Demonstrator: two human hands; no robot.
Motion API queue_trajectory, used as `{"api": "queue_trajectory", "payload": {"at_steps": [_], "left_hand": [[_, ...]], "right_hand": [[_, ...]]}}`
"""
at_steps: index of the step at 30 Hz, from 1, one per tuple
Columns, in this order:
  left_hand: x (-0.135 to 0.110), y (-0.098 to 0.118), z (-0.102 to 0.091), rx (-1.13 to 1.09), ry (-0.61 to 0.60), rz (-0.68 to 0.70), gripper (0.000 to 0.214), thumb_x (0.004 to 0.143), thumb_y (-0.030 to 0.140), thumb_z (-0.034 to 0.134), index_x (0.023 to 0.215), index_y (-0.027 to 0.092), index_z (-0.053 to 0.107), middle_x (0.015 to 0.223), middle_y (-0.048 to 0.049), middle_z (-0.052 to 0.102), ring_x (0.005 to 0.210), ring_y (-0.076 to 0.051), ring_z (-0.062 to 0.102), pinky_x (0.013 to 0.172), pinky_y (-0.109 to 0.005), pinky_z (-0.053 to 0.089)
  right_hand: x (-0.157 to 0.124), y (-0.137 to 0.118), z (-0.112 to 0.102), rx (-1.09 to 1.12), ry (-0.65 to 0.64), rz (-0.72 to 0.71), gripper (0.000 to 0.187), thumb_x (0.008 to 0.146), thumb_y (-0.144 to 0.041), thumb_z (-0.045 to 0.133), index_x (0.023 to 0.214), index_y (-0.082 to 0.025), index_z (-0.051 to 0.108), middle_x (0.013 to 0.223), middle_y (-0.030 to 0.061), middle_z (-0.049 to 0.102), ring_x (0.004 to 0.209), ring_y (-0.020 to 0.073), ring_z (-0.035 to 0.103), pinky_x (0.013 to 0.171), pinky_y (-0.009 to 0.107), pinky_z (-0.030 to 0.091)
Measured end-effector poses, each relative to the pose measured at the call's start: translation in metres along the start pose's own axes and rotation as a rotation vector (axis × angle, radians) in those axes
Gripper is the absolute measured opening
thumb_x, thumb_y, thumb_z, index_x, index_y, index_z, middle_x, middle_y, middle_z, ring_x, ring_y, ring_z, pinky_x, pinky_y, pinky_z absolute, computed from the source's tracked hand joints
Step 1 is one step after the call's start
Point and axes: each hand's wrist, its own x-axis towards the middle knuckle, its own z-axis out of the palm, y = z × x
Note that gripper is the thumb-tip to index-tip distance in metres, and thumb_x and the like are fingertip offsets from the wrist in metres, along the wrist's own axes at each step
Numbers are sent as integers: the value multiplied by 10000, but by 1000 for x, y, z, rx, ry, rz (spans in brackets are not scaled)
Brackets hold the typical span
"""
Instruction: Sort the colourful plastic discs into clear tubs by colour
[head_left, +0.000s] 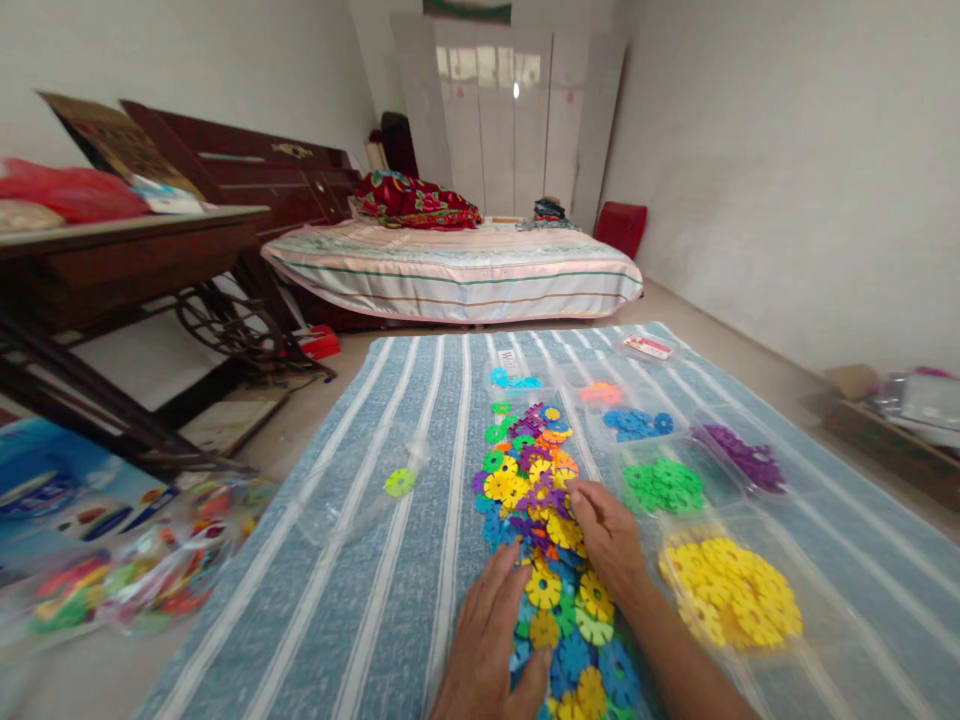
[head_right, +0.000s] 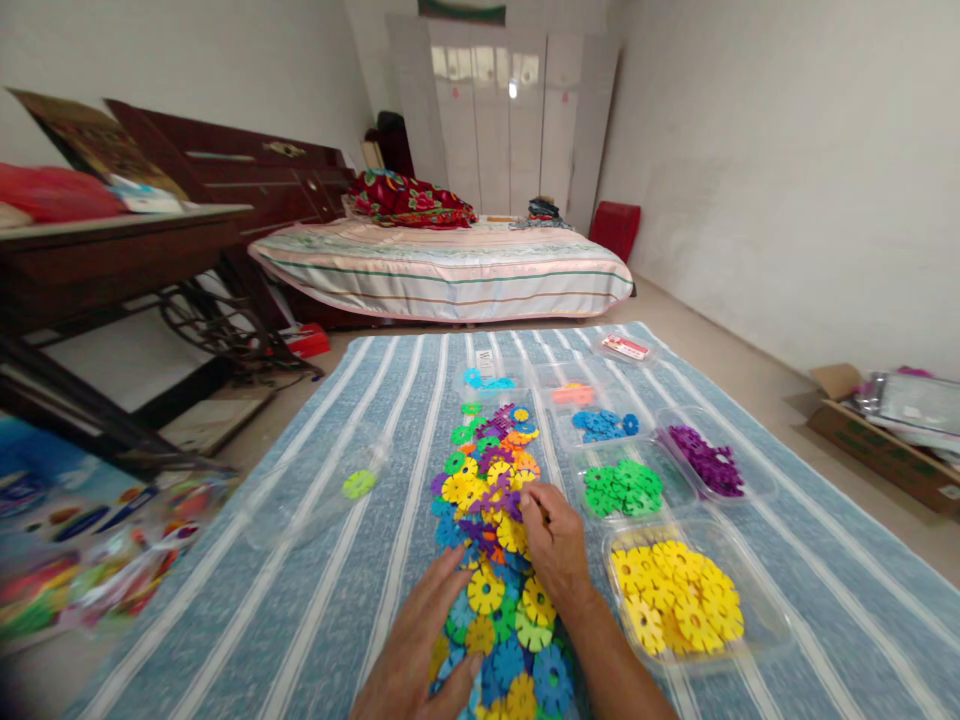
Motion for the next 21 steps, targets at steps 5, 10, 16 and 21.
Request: {"api": "queue_trajectory", "payload": {"at_steps": [5, 10, 16, 21], "left_hand": [[23, -23, -19, 95, 105, -120, 494, 844, 262, 516, 1318, 198, 390, 1380, -146, 475, 1273, -263, 461, 987, -457, 483], [39, -49, -30, 81, 166, -233, 437, 849, 277, 493, 1268, 161, 452, 1370, -157, 482, 1284, -271, 446, 1018, -461, 450], [54, -64, -50, -63, 209, -417, 506, 844, 271, 482, 1323, 175, 353, 1375, -150, 458, 970, -202, 659, 874, -400, 542], [65, -80, -60, -46, 226, -467, 529, 813, 293, 515, 1302, 165, 360, 1348, -161, 464, 799, -175, 683, 816, -383, 554]], "right_hand": [[-4, 2, -2, -12, -13, 16, 287, 872, -407, 474, 914, -198, 666, 934, 52, 689, 884, 195, 626, 815, 317, 497], [-5, 4, -2, -36, -13, 12, 293, 867, -418, 481, 923, -198, 667, 931, 56, 693, 888, 203, 632, 818, 326, 505], [-5, 4, -1, -78, -13, -57, 293, 881, -405, 454, 907, -199, 662, 897, 52, 693, 843, 188, 639, 788, 305, 511], [-3, 4, -1, -133, 0, -125, 283, 895, -379, 439, 910, -201, 658, 880, 52, 685, 832, 177, 636, 785, 295, 506]]}}
